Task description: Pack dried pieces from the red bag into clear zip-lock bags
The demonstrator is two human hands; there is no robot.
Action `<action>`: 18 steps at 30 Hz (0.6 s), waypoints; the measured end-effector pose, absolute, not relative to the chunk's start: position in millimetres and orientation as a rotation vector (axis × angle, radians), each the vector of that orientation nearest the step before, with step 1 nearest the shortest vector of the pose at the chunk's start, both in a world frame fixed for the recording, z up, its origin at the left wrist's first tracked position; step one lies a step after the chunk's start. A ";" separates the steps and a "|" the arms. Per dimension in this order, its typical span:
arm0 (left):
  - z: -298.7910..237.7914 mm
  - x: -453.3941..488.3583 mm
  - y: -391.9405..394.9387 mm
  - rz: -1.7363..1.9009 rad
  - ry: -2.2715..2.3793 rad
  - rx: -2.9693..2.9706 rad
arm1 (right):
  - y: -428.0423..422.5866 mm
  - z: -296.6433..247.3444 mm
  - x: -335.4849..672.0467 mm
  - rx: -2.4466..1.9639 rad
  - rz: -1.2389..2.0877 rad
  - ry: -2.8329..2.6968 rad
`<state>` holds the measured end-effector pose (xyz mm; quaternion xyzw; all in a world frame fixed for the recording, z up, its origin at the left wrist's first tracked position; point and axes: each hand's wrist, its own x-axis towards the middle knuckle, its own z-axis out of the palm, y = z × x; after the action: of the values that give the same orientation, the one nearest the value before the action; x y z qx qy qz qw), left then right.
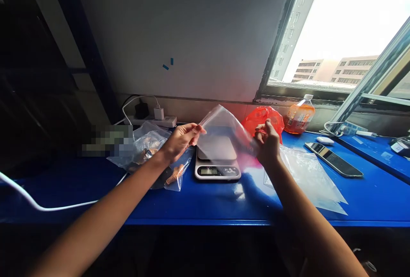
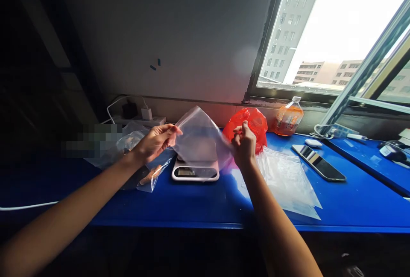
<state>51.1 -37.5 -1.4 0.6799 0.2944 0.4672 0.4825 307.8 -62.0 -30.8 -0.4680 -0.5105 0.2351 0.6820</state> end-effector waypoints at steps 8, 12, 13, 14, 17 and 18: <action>-1.1 44.9 -36.4 0.742 0.741 1.731 | -86.8 -22.0 279.9 -1.016 0.860 -1.540; -7.1 49.2 -34.1 0.824 0.736 1.767 | -89.2 -26.3 263.2 -1.029 0.739 -1.670; -7.0 48.7 -33.7 0.847 0.743 1.760 | -88.5 -27.1 263.7 -1.030 0.721 -1.647; -6.7 48.0 -33.5 0.871 0.756 1.752 | -87.6 -27.7 265.6 -1.030 0.708 -1.623; -6.4 47.0 -33.0 0.939 0.809 1.779 | -85.5 -28.9 273.8 -1.037 0.706 -1.586; -6.9 47.4 -32.7 0.954 0.824 1.809 | -85.2 -29.2 275.8 -1.043 0.705 -1.591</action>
<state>47.4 -32.7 -6.9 0.7321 0.3334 0.3862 0.4514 275.8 -85.2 -29.2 -0.4367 -0.6658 0.2953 0.5280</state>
